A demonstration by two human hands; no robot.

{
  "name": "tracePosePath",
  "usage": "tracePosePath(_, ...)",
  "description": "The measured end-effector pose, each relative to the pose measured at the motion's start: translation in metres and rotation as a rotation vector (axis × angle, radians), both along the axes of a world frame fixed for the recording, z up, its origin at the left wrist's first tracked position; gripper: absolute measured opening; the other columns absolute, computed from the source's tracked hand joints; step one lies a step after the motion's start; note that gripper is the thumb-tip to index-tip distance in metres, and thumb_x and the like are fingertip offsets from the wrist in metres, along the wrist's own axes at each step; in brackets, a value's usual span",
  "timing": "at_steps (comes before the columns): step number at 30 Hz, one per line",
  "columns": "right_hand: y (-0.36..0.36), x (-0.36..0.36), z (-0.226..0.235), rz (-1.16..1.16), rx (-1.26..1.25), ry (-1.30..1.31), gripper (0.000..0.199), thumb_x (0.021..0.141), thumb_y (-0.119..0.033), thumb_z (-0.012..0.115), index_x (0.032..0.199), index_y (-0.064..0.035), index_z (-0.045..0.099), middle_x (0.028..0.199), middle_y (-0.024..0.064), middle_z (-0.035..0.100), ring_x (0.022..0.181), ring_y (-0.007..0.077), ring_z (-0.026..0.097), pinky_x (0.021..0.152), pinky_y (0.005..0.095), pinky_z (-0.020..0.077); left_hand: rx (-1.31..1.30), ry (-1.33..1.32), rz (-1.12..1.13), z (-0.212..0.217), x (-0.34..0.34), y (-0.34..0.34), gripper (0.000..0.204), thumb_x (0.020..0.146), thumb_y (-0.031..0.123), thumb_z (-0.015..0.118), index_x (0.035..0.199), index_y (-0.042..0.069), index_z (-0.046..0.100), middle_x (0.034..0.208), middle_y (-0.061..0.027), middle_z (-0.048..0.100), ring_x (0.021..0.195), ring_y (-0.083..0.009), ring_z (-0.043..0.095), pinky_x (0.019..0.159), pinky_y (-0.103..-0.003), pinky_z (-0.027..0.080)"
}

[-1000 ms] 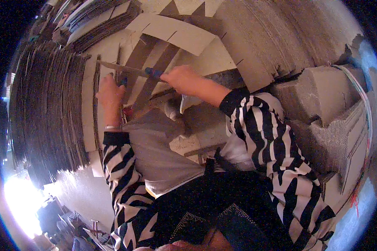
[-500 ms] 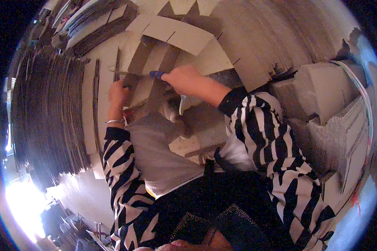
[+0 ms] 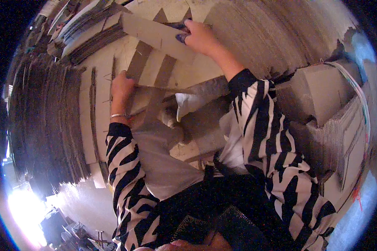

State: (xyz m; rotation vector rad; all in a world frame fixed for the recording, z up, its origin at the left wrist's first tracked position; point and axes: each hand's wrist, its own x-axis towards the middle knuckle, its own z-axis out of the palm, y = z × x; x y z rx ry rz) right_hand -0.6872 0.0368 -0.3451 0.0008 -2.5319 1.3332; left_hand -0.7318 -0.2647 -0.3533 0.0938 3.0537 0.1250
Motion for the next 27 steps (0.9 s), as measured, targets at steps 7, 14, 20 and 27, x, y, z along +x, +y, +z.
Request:
tracePosePath(7,-0.012,0.003,-0.006,0.151,0.243,0.028,0.027,0.079,-0.010,0.058,0.104,-0.0022,0.059,0.095,0.0222,0.065,0.094,0.0399,0.061,0.079,0.0450,0.0488,0.027,0.030,-0.061,-0.018,-0.013,-0.019,0.027,0.080,0.025,0.058,0.101,0.008,0.061,0.103,-0.0182,0.066,0.100,-0.0375,0.063,0.081,-0.048,0.051)
tracePosePath(14,0.018,0.021,-0.008,0.141,0.443,0.021,0.031,0.075,-0.006,0.058,0.105,-0.0088,0.060,0.094,0.0178,0.066,0.093,0.0403,0.061,0.076,0.0497,0.0480,-0.007,0.004,-0.035,-0.024,-0.009,-0.015,0.027,0.080,0.022,0.056,0.103,0.008,0.061,0.104,-0.0179,0.066,0.100,-0.0379,0.062,0.081,-0.049,0.050)
tracePosePath(20,-0.019,0.040,-0.036,0.146,0.535,0.128,0.028,0.073,-0.006,0.060,0.100,-0.0116,0.060,0.085,0.0140,0.064,0.088,0.0367,0.063,0.071,0.0496,0.0490,0.012,0.012,-0.017,-0.021,-0.006,-0.011,0.028,0.080,0.020,0.054,0.104,0.007,0.061,0.104,-0.0182,0.067,0.099,-0.0382,0.063,0.081,-0.049,0.050)
tracePosePath(27,-0.025,0.040,-0.056,0.191,0.656,-0.022,0.025,0.072,-0.002,0.058,0.096,-0.0104,0.060,0.088,0.0136,0.064,0.086,0.0358,0.062,0.069,0.0487,0.0479,0.002,0.024,-0.017,-0.019,-0.007,-0.013,0.030,0.080,0.020,0.054,0.105,0.007,0.062,0.105,-0.0190,0.066,0.099,-0.0387,0.063,0.081,-0.049,0.050)
